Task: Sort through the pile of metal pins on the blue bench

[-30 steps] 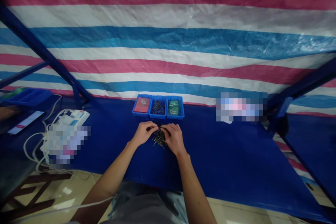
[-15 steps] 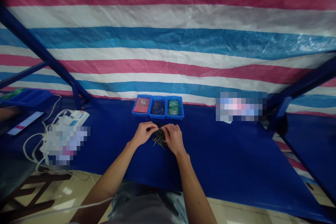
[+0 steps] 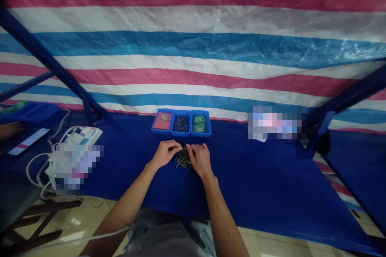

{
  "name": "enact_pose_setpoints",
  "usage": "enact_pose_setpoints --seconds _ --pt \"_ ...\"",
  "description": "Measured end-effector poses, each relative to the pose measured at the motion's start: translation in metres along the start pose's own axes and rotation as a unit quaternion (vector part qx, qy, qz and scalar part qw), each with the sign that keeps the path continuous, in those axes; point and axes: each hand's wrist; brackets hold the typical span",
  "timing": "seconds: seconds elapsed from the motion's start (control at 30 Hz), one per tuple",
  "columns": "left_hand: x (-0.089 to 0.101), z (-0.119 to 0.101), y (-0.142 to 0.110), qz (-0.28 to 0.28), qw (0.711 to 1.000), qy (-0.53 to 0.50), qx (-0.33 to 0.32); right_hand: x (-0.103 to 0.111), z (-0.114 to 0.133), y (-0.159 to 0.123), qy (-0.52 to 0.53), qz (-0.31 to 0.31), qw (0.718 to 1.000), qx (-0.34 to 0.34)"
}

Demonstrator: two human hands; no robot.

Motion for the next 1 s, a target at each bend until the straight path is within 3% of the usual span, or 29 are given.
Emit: enact_pose_setpoints --seconds 0.23,1.0 --pt "-0.0002 0.0016 -0.0008 -0.002 1.0 -0.002 -0.003 0.0014 -0.0015 0.0 0.05 0.02 0.999 0.004" --pt "0.0 0.0026 -0.0017 -0.006 1.0 0.001 0.0 0.0066 0.0029 0.0002 0.13 0.0 0.991 -0.029"
Point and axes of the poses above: each hand's wrist, its own y-axis towards the middle knuckle, its own x-axis out of the back of the hand, z = x × y, and after that the axes turned 12 degrees about -x, right-handed
